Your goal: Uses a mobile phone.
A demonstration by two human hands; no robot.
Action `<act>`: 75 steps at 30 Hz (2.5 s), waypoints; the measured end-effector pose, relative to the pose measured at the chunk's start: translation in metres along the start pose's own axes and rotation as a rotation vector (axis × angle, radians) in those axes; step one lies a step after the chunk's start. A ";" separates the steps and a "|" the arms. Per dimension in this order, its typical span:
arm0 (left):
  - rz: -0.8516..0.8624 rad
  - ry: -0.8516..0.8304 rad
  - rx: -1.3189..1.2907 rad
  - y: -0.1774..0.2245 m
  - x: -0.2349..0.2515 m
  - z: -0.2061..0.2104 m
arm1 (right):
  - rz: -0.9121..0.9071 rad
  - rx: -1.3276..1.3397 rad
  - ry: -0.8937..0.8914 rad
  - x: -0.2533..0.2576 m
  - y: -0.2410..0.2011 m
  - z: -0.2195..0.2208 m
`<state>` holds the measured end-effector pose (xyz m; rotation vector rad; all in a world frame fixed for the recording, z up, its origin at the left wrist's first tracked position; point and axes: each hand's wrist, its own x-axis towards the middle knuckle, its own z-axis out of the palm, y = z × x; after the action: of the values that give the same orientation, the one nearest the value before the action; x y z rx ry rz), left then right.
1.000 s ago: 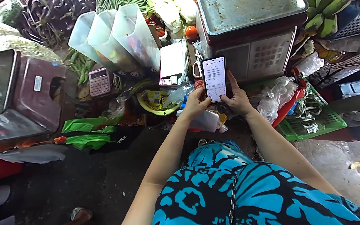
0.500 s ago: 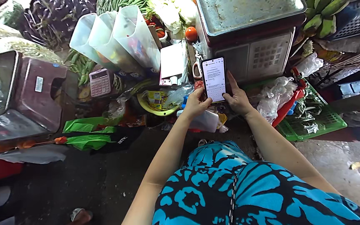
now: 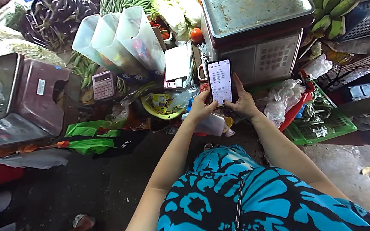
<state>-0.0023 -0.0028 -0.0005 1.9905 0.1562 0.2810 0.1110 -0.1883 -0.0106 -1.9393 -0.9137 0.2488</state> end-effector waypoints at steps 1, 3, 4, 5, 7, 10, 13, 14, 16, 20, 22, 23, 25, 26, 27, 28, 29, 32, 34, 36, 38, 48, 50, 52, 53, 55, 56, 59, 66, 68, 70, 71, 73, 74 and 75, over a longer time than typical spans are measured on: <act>-0.003 0.006 -0.001 0.000 0.000 0.001 | 0.002 -0.002 -0.001 0.000 0.000 0.000; -0.014 0.035 0.004 0.001 0.001 0.003 | 0.028 -0.001 -0.006 0.000 -0.003 -0.001; -0.024 0.047 0.009 0.001 0.001 0.004 | 0.036 -0.004 -0.008 -0.001 -0.004 -0.001; -0.034 0.055 0.014 0.002 0.002 0.006 | 0.039 -0.008 -0.006 -0.001 -0.004 -0.001; -0.042 0.056 0.019 0.003 0.003 0.006 | 0.036 -0.025 0.001 -0.001 -0.004 -0.001; -0.030 0.043 0.009 0.003 0.002 0.004 | 0.023 -0.041 0.006 0.000 -0.004 0.000; -0.021 0.026 0.030 0.002 0.001 0.003 | 0.028 -0.029 -0.026 -0.001 -0.007 -0.004; -0.020 0.024 0.034 0.002 0.001 0.003 | 0.028 -0.030 -0.037 -0.001 -0.007 -0.005; -0.018 0.018 0.036 0.002 0.001 0.003 | 0.025 -0.032 -0.051 -0.001 -0.008 -0.008; -0.007 0.018 0.032 0.001 0.001 0.002 | 0.025 -0.027 -0.060 -0.001 -0.009 -0.009; -0.005 0.014 0.029 0.002 0.001 0.002 | 0.022 -0.030 -0.062 -0.001 -0.009 -0.009; -0.007 0.012 0.027 0.002 0.001 0.002 | 0.023 -0.034 -0.065 -0.001 -0.010 -0.009; -0.009 0.007 0.026 0.002 0.001 0.002 | 0.031 -0.022 -0.065 -0.002 -0.011 -0.010; -0.009 0.007 0.026 0.002 0.001 0.002 | 0.042 -0.002 -0.058 -0.002 -0.011 -0.010; -0.011 0.006 0.024 0.003 0.000 0.002 | 0.059 0.033 -0.041 -0.001 -0.010 -0.009; -0.014 0.004 0.019 0.003 0.000 0.001 | 0.081 0.080 -0.006 0.001 -0.008 -0.007; -0.018 0.002 0.012 0.003 0.000 0.001 | 0.104 0.132 0.033 0.004 -0.006 -0.004; -0.016 -0.001 0.009 0.002 0.000 0.001 | 0.112 0.245 0.152 0.010 -0.003 0.005; -0.016 -0.002 0.009 0.002 0.000 0.002 | 0.109 0.248 0.159 0.011 -0.003 0.005; -0.027 -0.006 0.010 0.004 0.000 0.001 | 0.102 0.267 0.104 0.008 -0.003 0.001; -0.027 -0.011 0.009 0.004 0.000 0.001 | 0.064 0.246 0.029 0.005 -0.001 -0.004; -0.036 -0.013 0.021 0.005 0.000 0.000 | 0.029 0.105 -0.023 0.003 0.000 -0.006; -0.035 -0.013 0.019 0.005 0.000 0.000 | 0.031 0.114 -0.022 0.003 0.000 -0.006; -0.034 -0.012 0.015 0.005 0.000 0.000 | 0.022 0.111 -0.017 0.003 0.001 -0.006; -0.035 -0.009 0.011 0.004 0.000 0.000 | 0.022 0.106 -0.019 0.003 0.000 -0.006; -0.043 -0.007 0.010 0.005 0.000 0.000 | 0.041 0.109 -0.036 -0.001 -0.008 -0.009; -0.047 -0.007 0.009 0.006 0.000 -0.001 | 0.050 0.115 -0.048 -0.003 -0.011 -0.011; -0.032 -0.008 0.006 0.005 0.000 0.000 | 0.025 0.121 -0.047 -0.004 -0.010 -0.010; -0.020 -0.012 0.021 0.003 0.000 0.000 | 0.053 0.100 -0.047 -0.002 -0.009 -0.010; -0.026 -0.007 0.025 0.003 0.001 0.000 | 0.024 0.100 -0.033 0.002 -0.001 -0.007; -0.027 -0.005 0.025 0.003 0.000 0.000 | 0.022 0.099 -0.030 0.002 -0.001 -0.006; -0.027 -0.008 0.021 0.003 0.000 -0.001 | 0.033 0.090 -0.026 0.001 -0.004 -0.006; -0.025 -0.009 0.008 0.004 -0.001 -0.001 | 0.043 0.060 0.001 -0.001 -0.009 -0.004; -0.022 -0.008 0.006 0.005 -0.001 -0.001 | 0.037 0.040 0.023 -0.001 -0.009 -0.002; -0.020 -0.008 0.006 0.005 -0.001 -0.001 | 0.031 0.027 0.040 -0.001 -0.008 0.000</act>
<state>-0.0036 -0.0046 0.0039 1.9941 0.1724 0.2603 0.1066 -0.1869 -0.0042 -1.9285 -0.8506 0.2387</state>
